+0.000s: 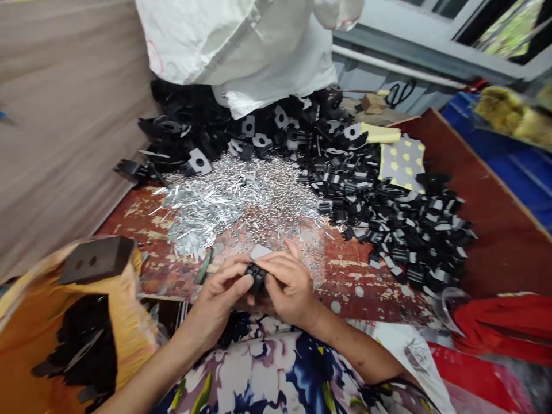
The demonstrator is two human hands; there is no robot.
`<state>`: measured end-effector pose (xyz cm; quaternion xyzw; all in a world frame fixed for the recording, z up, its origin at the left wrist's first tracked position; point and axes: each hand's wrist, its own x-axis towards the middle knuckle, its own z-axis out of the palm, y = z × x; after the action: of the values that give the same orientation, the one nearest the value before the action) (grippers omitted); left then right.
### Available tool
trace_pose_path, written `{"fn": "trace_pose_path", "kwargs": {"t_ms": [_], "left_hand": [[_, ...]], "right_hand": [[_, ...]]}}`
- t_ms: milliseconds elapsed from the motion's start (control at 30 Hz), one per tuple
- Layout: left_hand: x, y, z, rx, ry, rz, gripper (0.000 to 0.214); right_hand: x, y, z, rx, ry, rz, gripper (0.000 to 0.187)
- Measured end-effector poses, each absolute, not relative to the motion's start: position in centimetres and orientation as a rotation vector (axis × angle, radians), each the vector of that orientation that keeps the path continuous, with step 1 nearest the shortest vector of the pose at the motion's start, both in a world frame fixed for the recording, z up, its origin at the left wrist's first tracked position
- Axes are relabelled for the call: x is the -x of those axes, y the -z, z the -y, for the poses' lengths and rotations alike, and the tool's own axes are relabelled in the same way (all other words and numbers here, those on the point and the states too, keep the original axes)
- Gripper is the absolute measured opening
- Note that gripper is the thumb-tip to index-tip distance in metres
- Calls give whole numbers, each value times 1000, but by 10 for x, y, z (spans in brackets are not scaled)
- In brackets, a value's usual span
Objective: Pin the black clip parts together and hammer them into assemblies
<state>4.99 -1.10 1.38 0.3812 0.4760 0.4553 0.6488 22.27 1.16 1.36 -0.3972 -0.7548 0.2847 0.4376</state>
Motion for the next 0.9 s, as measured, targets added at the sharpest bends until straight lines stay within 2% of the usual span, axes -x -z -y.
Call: {"fn": "trace_pose_path", "kwargs": {"t_ms": [100,267,333,400,500,633,767,900], "left_hand": [[-47,-15,3,-1051,-1051,-1150,36],[-40,-11,-3,-948,-946,-1133,24],[-36,-6,-1,-847,-978,-1152,26],[-32,-2,0,-775,-1029,-1195,30],[-33,-2,2,-722,-1008,-1227,36],[-38,-7,3,-718,-972,-1200,36],[-35,-5,4,-695,-940,-1218,35],[-30,1,0,-795,-927,-1229,32]], "right_hand": [[-222,-14,-11,995,-905,1812,33],[-254,-13,-35,908,-1076,2000,33],[-282,-12,-59,1163,-883,2054,29],[-312,-9,-87,1541,-533,1972,26],[-341,3,-124,1725,-406,1896,18],[-343,24,-149,1737,-508,1822,9],[-345,26,-152,1657,-724,1647,17],[-352,9,-137,1503,-1121,1485,31]]}}
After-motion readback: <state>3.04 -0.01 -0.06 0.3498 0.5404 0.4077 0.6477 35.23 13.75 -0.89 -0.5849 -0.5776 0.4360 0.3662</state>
